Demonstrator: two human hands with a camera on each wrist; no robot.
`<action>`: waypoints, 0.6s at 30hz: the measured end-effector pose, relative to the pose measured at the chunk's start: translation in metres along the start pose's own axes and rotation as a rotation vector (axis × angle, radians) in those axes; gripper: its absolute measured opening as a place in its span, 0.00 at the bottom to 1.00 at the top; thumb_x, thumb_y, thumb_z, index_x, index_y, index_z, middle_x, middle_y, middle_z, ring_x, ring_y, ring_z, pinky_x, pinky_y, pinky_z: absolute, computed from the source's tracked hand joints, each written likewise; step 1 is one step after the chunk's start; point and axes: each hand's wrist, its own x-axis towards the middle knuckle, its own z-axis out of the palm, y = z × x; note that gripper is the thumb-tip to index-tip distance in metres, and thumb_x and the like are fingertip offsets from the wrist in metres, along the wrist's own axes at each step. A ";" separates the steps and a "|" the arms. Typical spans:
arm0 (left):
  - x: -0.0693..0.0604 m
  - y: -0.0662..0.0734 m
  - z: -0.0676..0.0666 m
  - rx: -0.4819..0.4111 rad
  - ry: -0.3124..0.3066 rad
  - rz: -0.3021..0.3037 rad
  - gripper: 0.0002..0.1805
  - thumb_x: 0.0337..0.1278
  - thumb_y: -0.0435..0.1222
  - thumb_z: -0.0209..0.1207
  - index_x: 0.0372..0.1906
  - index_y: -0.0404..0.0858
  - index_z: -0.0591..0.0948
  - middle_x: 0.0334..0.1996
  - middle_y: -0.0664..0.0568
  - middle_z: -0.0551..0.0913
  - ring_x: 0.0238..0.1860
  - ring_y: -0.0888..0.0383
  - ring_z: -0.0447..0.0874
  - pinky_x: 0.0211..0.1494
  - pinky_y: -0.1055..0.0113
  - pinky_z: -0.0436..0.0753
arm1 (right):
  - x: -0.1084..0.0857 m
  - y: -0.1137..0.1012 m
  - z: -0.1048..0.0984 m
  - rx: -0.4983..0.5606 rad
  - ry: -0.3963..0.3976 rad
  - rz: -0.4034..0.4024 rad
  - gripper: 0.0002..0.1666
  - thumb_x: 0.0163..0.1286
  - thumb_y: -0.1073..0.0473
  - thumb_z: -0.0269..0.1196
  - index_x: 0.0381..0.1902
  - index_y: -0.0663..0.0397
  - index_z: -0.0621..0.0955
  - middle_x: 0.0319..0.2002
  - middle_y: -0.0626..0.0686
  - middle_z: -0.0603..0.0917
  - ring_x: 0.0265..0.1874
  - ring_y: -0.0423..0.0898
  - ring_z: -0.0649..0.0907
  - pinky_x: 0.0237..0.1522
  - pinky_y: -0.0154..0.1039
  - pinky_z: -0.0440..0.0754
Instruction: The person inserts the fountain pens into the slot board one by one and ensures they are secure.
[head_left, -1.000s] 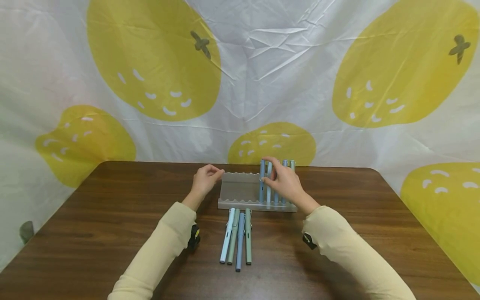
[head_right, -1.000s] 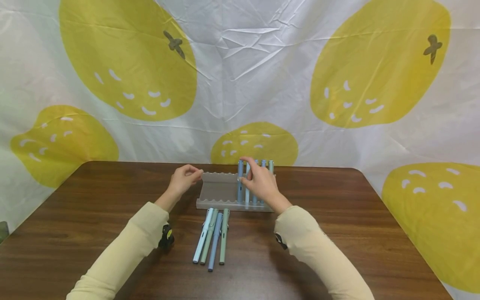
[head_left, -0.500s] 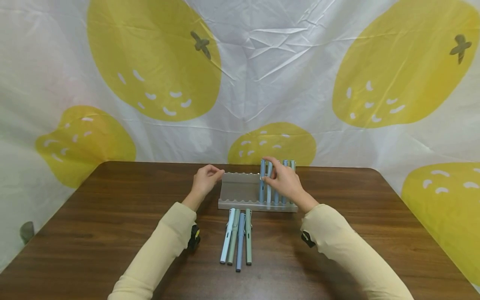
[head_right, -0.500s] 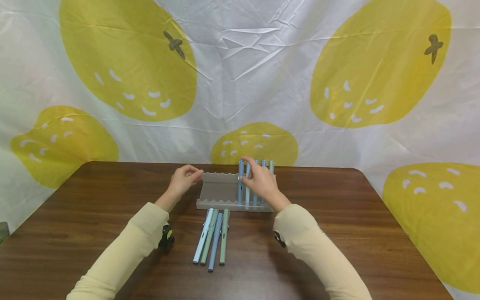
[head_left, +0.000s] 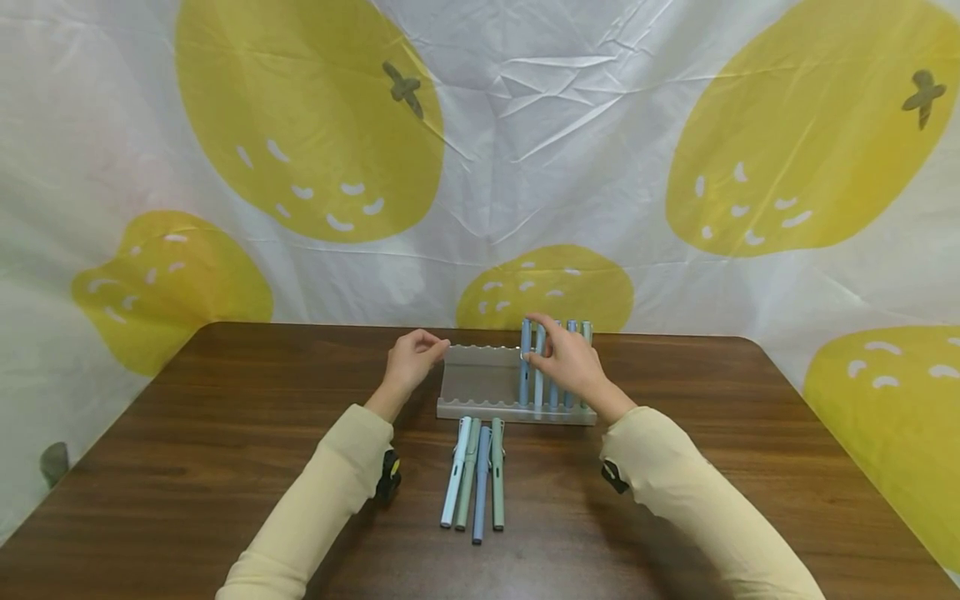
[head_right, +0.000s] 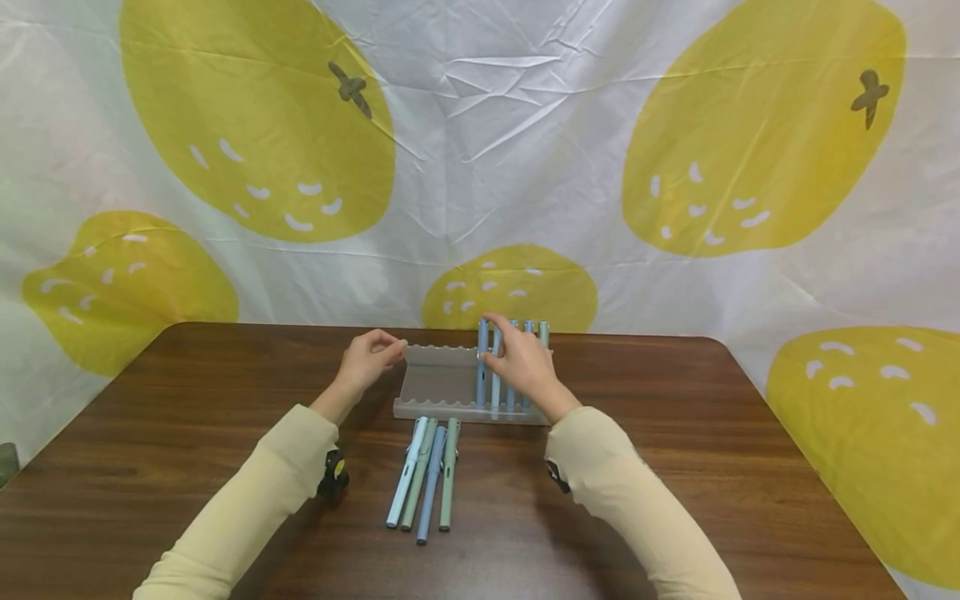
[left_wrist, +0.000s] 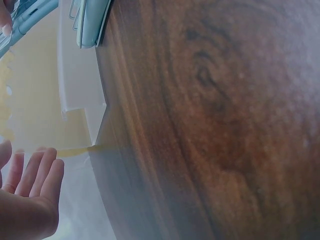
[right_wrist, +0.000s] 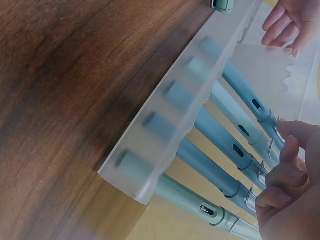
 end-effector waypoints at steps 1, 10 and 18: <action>0.000 0.000 0.000 0.001 0.000 0.000 0.12 0.53 0.41 0.58 0.33 0.34 0.77 0.33 0.46 0.82 0.36 0.54 0.79 0.39 0.61 0.76 | 0.000 0.000 0.000 0.001 -0.001 0.002 0.34 0.57 0.54 0.63 0.61 0.45 0.64 0.16 0.45 0.71 0.12 0.42 0.68 0.10 0.35 0.62; 0.000 0.000 0.000 -0.001 0.002 0.001 0.12 0.53 0.41 0.59 0.33 0.34 0.77 0.33 0.46 0.82 0.36 0.54 0.80 0.39 0.61 0.77 | 0.000 0.000 0.000 0.002 -0.008 -0.001 0.34 0.57 0.54 0.63 0.61 0.46 0.64 0.15 0.45 0.71 0.11 0.42 0.68 0.09 0.35 0.61; 0.000 0.000 0.000 -0.002 0.001 -0.001 0.13 0.53 0.41 0.59 0.33 0.34 0.77 0.33 0.46 0.82 0.36 0.54 0.79 0.39 0.61 0.77 | -0.001 0.000 -0.001 0.014 0.008 -0.001 0.35 0.58 0.53 0.62 0.62 0.47 0.63 0.16 0.45 0.71 0.11 0.42 0.68 0.10 0.35 0.61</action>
